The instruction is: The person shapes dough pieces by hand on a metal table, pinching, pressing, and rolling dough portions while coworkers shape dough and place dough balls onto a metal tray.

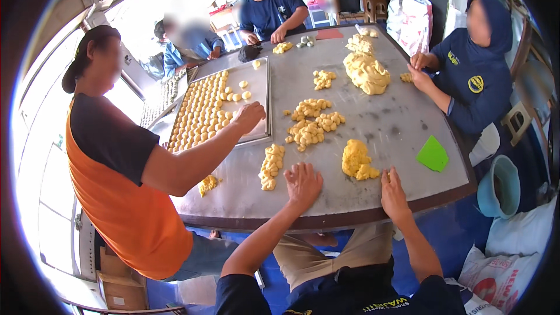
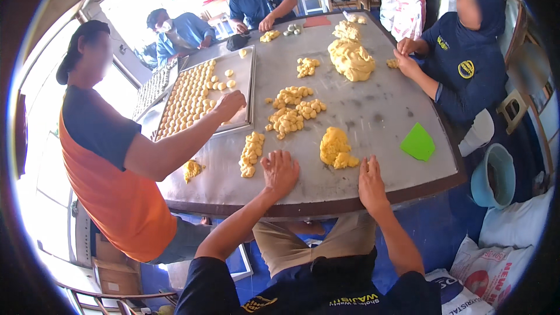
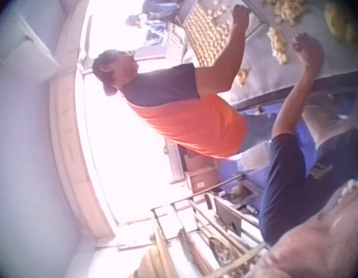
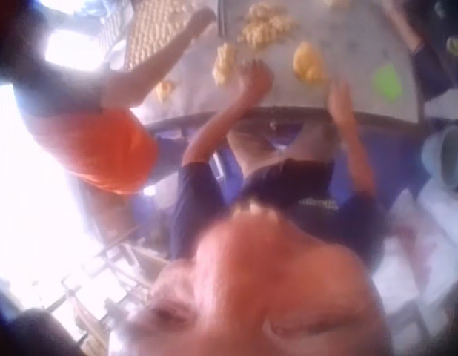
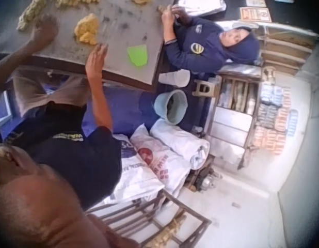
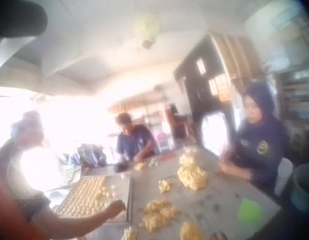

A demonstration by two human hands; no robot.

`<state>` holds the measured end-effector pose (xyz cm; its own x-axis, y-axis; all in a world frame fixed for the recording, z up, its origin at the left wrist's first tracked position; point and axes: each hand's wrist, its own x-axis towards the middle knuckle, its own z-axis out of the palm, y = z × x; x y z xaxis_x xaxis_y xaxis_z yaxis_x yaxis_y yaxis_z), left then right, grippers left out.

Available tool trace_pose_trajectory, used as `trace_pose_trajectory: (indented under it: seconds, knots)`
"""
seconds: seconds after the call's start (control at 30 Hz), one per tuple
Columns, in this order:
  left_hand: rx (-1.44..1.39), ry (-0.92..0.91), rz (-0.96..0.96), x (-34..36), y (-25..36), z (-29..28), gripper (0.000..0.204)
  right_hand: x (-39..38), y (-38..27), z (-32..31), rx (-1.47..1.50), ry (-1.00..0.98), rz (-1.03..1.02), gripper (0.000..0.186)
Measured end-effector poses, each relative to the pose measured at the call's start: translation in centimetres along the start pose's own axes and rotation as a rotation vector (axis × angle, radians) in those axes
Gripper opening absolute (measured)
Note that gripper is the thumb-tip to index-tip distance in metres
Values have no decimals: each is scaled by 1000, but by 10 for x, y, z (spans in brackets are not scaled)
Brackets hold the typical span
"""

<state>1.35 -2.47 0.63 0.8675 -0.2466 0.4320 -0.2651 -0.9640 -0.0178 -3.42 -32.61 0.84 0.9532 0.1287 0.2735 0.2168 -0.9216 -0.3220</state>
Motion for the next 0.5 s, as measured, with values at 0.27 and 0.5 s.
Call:
trace_pose_trajectory:
  seconds: [0.27, 0.5]
  knots:
    - [-189, -148, -423, -50, 10, -33, 23, -19, -23, -12, 75, 15, -148, 45]
    - [-883, 17, -657, -41, 27, -44, 25, -2, -34, -22, 416, 40, 69, 39]
